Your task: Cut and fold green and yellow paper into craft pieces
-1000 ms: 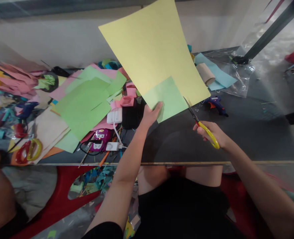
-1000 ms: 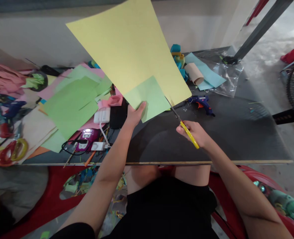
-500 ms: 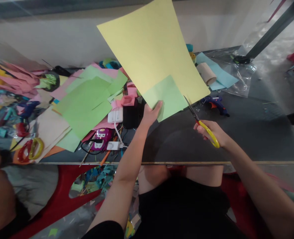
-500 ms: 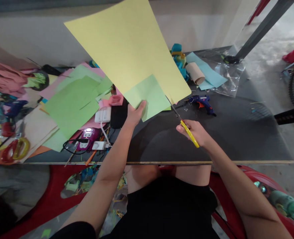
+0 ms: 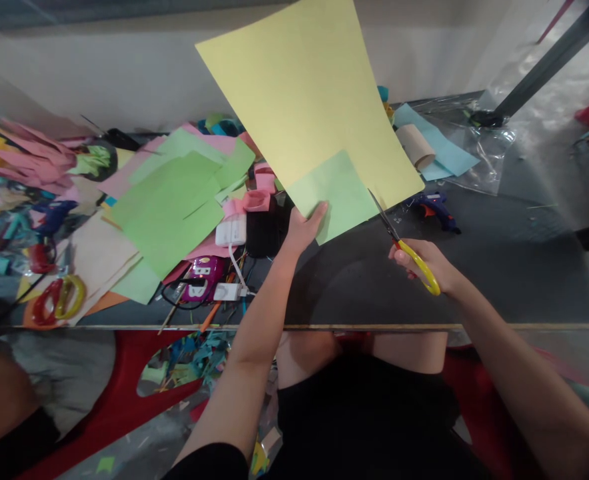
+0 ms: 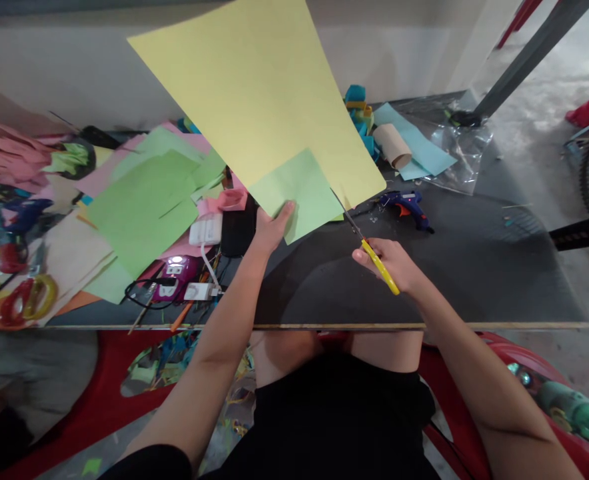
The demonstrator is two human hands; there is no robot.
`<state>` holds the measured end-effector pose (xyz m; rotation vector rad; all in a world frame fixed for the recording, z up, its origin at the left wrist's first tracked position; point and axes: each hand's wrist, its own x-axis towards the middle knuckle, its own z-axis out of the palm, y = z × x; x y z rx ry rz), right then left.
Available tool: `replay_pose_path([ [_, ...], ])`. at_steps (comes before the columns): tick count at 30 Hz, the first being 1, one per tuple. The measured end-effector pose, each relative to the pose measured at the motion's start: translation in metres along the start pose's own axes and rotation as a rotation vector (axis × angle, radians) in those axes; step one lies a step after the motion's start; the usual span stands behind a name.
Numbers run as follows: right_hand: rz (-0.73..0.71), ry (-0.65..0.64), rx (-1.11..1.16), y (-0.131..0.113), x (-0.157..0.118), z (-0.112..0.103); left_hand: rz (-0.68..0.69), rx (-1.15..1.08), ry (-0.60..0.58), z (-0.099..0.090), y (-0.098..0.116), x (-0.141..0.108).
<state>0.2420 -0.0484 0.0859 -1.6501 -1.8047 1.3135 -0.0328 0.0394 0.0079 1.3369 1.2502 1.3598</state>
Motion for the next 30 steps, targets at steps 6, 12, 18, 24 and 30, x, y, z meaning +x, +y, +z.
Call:
replay_pose_path([
  [6,-0.009,-0.037,0.117,-0.0028,-0.0033,0.0028,-0.016,-0.033,0.021,0.0015,-0.0003,-0.0013],
  [12,-0.035,-0.009,0.087,-0.0034,-0.004,0.0046,-0.021,-0.064,0.044,0.0025,0.002,-0.0032],
  [18,-0.058,0.039,-0.09,-0.0042,-0.0047,0.001,-0.039,-0.046,0.047,0.003,0.0066,-0.0034],
  [24,-0.048,0.035,-0.115,-0.0065,-0.0065,0.0004,-0.03,-0.106,0.064,0.003,0.0081,-0.0022],
  [30,-0.071,0.013,-0.059,-0.004,-0.0052,0.0022,-0.048,-0.086,0.08,0.0037,0.0087,-0.002],
])
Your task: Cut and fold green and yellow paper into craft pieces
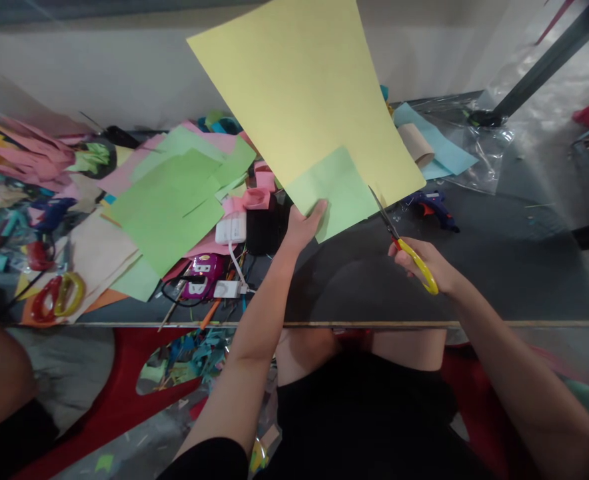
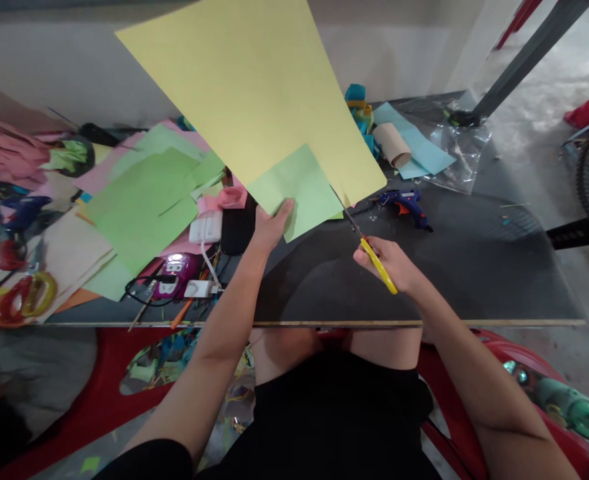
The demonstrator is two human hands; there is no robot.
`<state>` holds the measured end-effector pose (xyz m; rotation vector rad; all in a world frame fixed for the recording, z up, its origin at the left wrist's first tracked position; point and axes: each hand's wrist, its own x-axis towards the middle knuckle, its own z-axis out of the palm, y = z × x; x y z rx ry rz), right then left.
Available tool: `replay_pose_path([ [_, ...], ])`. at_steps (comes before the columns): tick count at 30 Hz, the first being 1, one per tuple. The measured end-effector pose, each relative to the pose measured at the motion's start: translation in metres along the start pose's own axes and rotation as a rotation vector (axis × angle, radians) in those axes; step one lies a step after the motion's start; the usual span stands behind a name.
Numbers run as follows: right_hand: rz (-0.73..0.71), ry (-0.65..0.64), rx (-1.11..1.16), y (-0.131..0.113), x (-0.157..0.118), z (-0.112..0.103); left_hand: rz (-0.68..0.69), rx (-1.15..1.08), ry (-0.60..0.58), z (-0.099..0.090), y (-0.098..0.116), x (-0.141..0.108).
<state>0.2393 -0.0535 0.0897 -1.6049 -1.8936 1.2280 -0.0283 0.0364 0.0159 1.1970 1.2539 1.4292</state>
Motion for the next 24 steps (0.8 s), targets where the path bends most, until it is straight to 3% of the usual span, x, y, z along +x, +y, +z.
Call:
replay_pose_path([
  [24,0.014,-0.021,-0.01,0.0036,0.0011,-0.0029,0.007,-0.029,-0.023,-0.0003,-0.0034,0.0003],
])
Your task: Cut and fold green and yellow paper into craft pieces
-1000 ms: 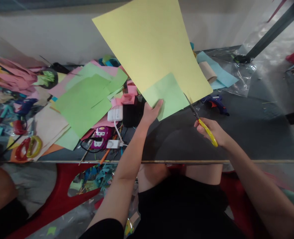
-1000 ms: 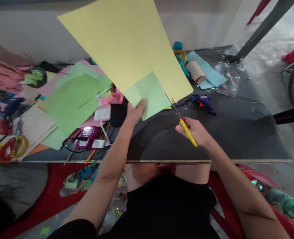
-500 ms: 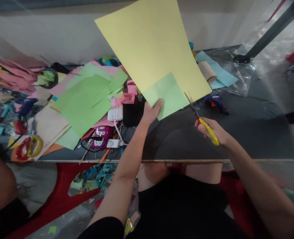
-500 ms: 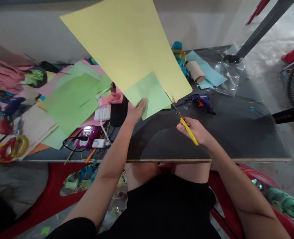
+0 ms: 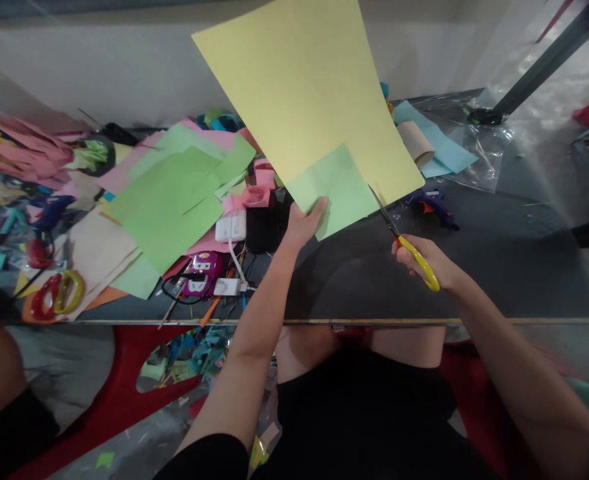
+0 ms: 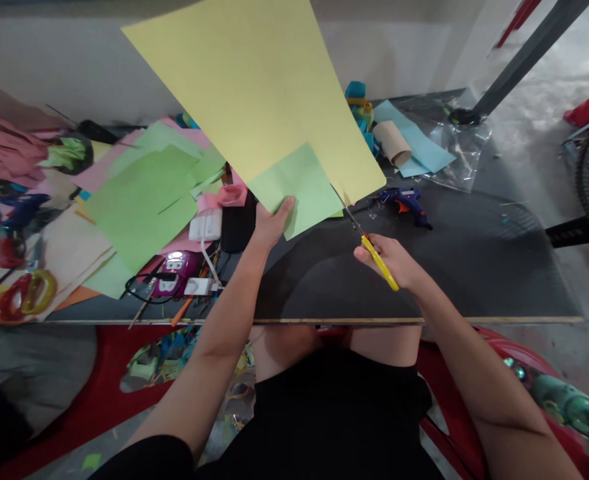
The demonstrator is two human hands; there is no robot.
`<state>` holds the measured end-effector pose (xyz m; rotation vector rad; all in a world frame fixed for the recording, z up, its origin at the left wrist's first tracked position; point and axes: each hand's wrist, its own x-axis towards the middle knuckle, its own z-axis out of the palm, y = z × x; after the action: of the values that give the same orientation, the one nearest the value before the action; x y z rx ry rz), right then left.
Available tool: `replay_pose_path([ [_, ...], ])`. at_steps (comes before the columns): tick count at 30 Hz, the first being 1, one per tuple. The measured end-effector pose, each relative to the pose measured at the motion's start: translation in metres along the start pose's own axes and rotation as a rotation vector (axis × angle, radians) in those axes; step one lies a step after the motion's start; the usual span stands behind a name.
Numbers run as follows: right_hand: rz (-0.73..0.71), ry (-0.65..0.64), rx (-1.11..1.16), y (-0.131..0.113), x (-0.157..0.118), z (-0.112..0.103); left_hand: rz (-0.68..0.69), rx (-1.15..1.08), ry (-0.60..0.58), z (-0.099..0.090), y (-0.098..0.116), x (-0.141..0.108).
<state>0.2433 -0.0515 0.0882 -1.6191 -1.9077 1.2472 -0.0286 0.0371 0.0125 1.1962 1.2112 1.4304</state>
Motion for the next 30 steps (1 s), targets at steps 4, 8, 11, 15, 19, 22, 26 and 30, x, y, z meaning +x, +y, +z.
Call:
replay_pose_path([
  [4,0.011,0.006,0.004,0.0,-0.0004,0.0,-0.025,0.009,0.0,-0.0006,-0.001,-0.0004],
  [8,0.001,0.013,0.02,0.0011,-0.0008,-0.0008,-0.013,0.02,0.01,0.0005,0.0017,-0.0015],
  [11,-0.007,0.019,0.018,0.0014,-0.0005,-0.0014,-0.024,0.032,0.014,0.0005,0.0036,-0.002],
  [15,0.014,0.015,0.016,0.0012,0.0001,-0.0013,0.019,0.035,0.002,-0.0003,0.0034,-0.0023],
  [19,0.053,0.005,0.041,0.0021,-0.0005,0.0001,0.02,0.038,0.008,-0.0003,0.0035,-0.0027],
  [22,0.047,0.019,0.044,0.0024,-0.0013,0.0012,0.016,0.048,0.022,0.0001,0.0048,-0.0032],
  [26,0.043,0.033,0.056,0.0021,-0.0016,0.0016,0.045,0.031,0.005,0.0005,0.0054,-0.0034],
  [30,0.035,0.066,0.051,0.0025,-0.001,0.002,0.038,0.03,0.007,0.0011,0.0046,-0.0037],
])
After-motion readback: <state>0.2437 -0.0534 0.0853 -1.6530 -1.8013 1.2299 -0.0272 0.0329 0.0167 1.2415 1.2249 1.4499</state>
